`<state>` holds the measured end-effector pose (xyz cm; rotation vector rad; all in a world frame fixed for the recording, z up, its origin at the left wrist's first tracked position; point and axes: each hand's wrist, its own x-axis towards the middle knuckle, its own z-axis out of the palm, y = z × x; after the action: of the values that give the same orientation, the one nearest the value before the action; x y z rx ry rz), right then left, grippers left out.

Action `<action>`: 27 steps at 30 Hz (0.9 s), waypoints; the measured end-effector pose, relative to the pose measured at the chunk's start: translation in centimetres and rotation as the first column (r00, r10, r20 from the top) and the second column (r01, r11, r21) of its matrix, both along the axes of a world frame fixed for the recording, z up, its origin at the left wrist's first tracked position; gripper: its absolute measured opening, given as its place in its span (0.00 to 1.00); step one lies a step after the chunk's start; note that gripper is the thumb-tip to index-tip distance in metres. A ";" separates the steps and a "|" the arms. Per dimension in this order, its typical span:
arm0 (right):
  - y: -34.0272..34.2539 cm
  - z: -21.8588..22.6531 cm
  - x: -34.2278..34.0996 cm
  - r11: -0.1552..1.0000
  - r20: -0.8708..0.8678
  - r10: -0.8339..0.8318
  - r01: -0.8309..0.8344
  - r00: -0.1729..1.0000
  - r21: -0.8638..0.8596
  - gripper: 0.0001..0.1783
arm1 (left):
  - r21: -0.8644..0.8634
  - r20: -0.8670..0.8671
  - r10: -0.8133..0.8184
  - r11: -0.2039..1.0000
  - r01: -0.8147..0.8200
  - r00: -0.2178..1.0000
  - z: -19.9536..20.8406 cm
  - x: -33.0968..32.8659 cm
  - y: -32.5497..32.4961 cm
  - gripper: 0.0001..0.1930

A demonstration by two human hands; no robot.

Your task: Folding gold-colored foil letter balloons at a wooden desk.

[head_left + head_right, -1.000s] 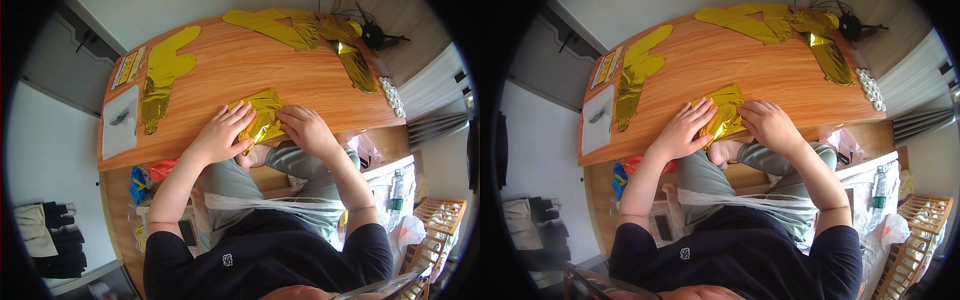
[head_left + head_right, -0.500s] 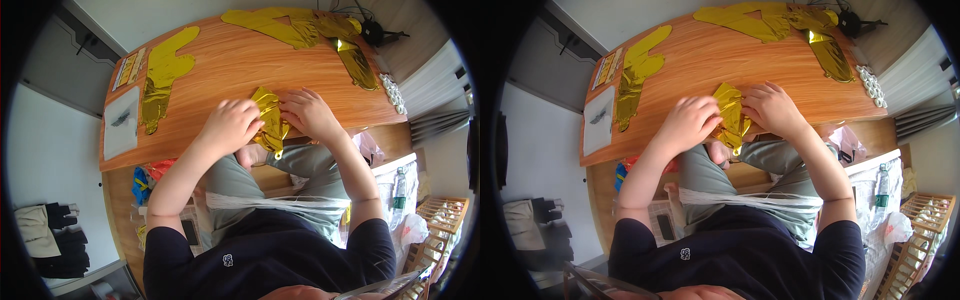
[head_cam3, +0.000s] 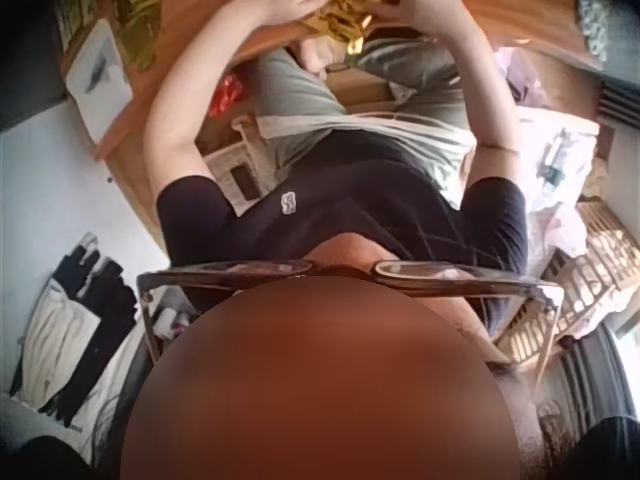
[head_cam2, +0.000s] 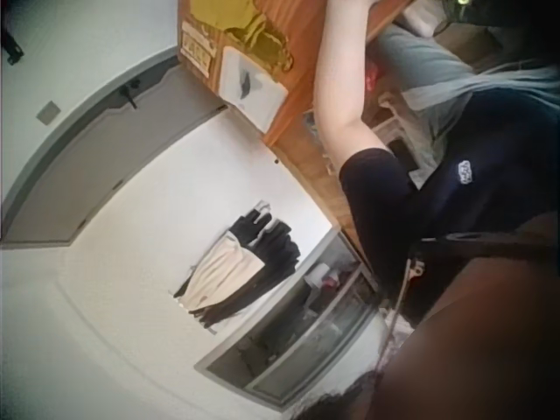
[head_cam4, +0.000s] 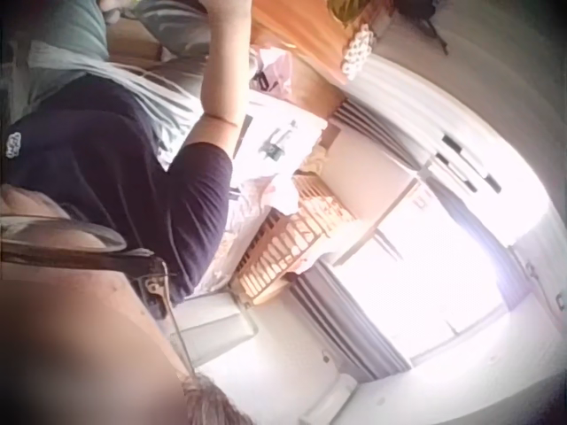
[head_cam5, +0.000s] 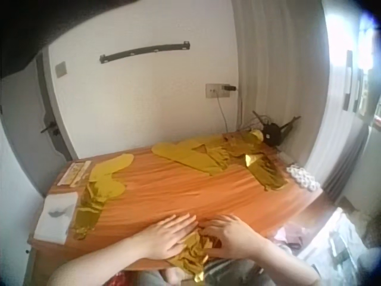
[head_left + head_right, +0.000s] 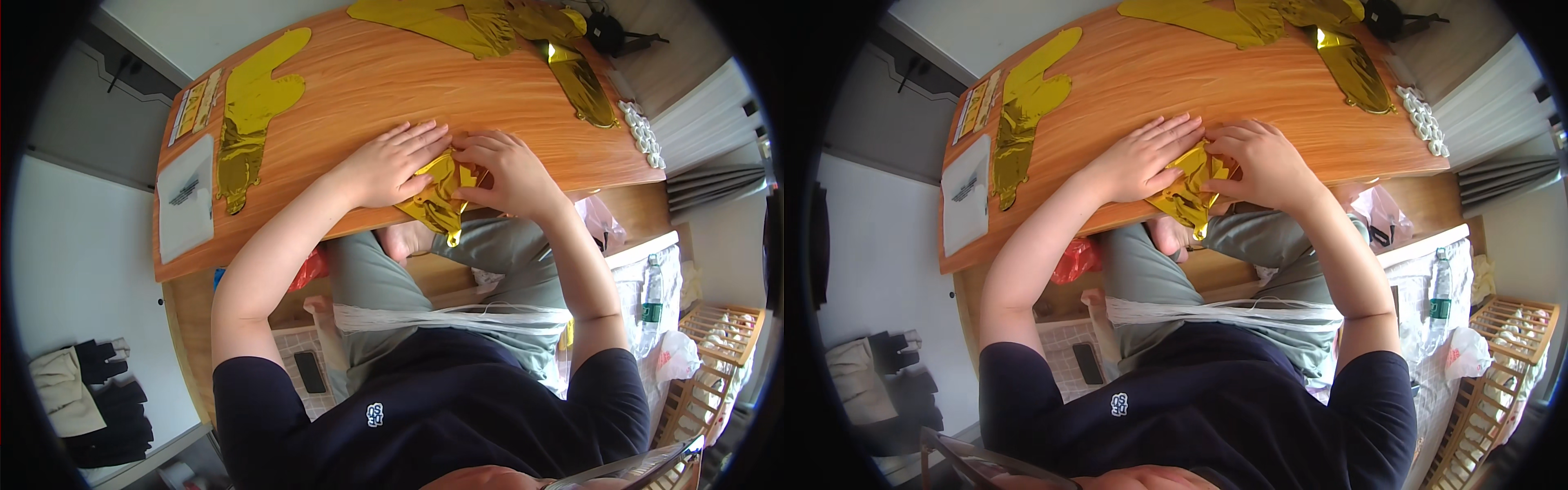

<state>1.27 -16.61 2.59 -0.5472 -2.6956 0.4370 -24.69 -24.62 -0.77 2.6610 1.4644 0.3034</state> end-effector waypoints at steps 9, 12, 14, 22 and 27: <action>-1.8 0.0 -0.8 0.992 0.083 -0.123 0.120 0.989 0.035 0.33 | 0.060 -0.038 0.018 0.998 -0.016 0.999 -0.3 -0.1 0.0 0.35; -1.3 0.1 -0.8 0.995 0.109 -0.095 0.094 0.989 0.018 0.34 | 0.064 -0.040 0.024 0.998 -0.022 0.999 -0.3 0.0 0.0 0.35; -0.4 0.1 -1.0 0.996 0.124 -0.092 0.089 0.988 0.029 0.35 | 0.078 -0.051 0.070 0.995 -0.066 0.996 -0.2 0.0 0.1 0.35; 2.0 -0.3 -3.0 0.991 0.024 0.005 -0.008 1.000 0.131 0.32 | 0.078 -0.015 0.217 0.973 -0.216 0.976 -0.3 -0.7 0.4 0.32; 1.5 0.0 -1.9 0.995 0.094 0.055 -0.062 0.994 0.074 0.29 | 0.066 -0.037 0.216 0.975 -0.213 0.976 -0.4 -0.6 0.6 0.32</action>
<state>-0.65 -15.16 2.57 -0.4780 -2.8091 0.3291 -25.29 -24.07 -1.21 2.5728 1.7890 0.3112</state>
